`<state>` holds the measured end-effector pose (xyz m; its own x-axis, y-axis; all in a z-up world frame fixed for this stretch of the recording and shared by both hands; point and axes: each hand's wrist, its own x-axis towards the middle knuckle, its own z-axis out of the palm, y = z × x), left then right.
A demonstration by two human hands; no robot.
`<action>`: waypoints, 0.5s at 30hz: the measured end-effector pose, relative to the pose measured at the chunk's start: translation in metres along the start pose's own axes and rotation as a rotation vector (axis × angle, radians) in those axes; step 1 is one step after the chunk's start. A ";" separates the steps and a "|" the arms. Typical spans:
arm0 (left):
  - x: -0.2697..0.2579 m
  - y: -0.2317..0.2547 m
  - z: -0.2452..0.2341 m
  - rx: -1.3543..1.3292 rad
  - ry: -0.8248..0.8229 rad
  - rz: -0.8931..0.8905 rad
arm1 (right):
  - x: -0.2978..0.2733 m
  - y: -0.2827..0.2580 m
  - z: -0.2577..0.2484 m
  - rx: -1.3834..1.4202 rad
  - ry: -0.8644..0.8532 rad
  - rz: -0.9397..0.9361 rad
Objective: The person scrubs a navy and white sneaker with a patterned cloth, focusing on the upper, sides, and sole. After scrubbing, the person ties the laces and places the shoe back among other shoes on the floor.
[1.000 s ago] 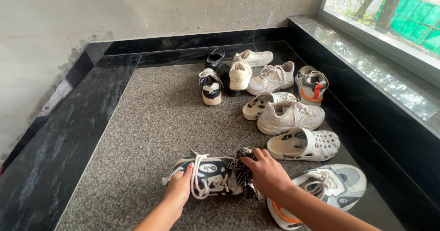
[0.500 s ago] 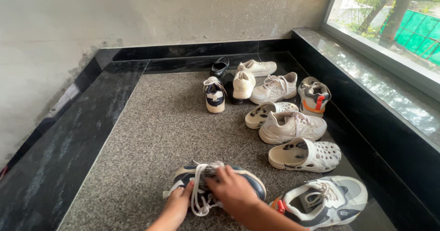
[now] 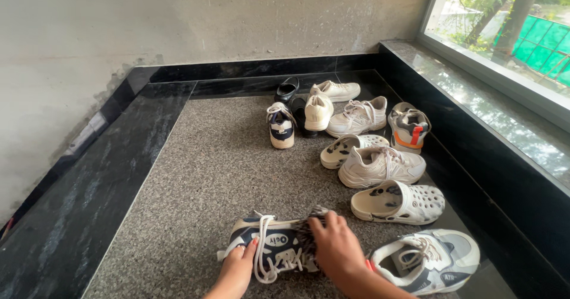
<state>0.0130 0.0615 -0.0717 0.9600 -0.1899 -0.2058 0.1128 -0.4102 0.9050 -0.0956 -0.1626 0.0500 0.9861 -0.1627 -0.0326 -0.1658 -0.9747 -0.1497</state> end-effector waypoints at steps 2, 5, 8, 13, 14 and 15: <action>0.006 -0.008 0.002 0.058 -0.018 -0.071 | 0.006 -0.020 0.003 0.035 0.048 -0.052; 0.007 -0.020 0.005 -0.028 -0.037 -0.120 | 0.009 -0.048 0.008 0.065 0.089 -0.257; 0.006 -0.022 0.000 0.056 -0.064 -0.139 | 0.010 -0.060 0.011 0.031 0.145 -0.520; -0.005 -0.007 0.001 0.113 -0.013 -0.143 | 0.009 -0.027 0.007 -0.243 0.259 -0.647; -0.007 -0.003 0.001 0.144 0.005 -0.123 | 0.006 -0.017 0.006 -0.226 0.220 -0.607; -0.009 0.000 0.002 0.173 0.023 -0.101 | 0.001 -0.006 0.003 -0.212 0.180 -0.566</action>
<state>0.0040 0.0616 -0.0704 0.9519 -0.1198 -0.2822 0.1656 -0.5735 0.8023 -0.0934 -0.1563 0.0481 0.9094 0.3822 0.1643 0.3692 -0.9234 0.1049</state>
